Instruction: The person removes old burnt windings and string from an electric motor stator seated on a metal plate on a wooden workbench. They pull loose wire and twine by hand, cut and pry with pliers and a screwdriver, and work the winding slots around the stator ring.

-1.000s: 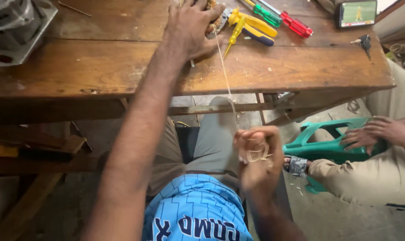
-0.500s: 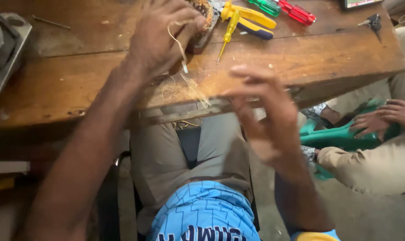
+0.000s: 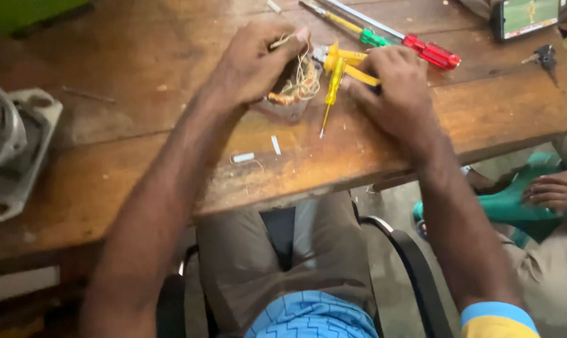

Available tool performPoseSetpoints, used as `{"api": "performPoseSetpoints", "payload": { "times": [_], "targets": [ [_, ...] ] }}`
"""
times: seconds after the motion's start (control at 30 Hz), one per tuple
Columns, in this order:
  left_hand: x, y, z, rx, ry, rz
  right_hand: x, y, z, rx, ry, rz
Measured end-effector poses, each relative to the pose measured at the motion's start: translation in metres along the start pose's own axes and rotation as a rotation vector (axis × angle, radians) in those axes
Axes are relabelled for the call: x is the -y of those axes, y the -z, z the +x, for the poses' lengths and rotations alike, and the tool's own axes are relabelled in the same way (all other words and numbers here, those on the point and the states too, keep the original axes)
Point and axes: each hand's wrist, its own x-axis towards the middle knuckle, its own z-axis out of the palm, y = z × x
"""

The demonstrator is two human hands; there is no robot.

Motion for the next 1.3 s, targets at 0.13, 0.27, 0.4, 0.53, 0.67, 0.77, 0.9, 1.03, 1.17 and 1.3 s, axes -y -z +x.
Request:
{"api": "performPoseSetpoints", "payload": {
  "times": [0.13,0.27,0.4,0.53,0.67,0.77,0.9,1.03,1.17,1.3],
  "targets": [
    [0.002,0.007,-0.001,0.026,0.175,-0.086,-0.002,-0.006,0.012,0.021,0.075,-0.071],
    [0.006,0.016,-0.005,-0.007,0.23,-0.191,0.0,0.003,0.015,-0.003,0.03,-0.222],
    [0.013,0.02,-0.006,-0.081,0.06,-0.31,-0.008,0.031,0.011,-0.054,-0.109,-0.359],
    [0.014,0.02,-0.007,-0.238,-0.192,0.138,-0.004,0.054,-0.004,-0.078,-0.681,0.211],
    [0.01,0.012,-0.008,-0.251,-0.218,0.221,0.023,0.063,-0.027,0.055,-0.764,0.51],
    [0.01,0.007,-0.007,-0.281,-0.182,-0.008,0.048,0.059,-0.035,0.152,-0.426,0.215],
    [0.009,0.004,-0.012,-0.276,-0.059,-0.044,0.07,0.047,-0.035,0.087,-0.276,-0.014],
    [0.011,0.002,-0.013,-0.282,-0.078,-0.048,0.074,0.039,-0.031,0.082,-0.223,-0.155],
    [0.015,0.0,-0.013,-0.269,-0.074,-0.103,0.072,0.034,-0.033,0.107,-0.22,-0.203],
    [0.014,-0.002,-0.011,-0.263,-0.068,-0.125,0.057,0.032,-0.031,0.122,-0.109,-0.315]
  ]
}}
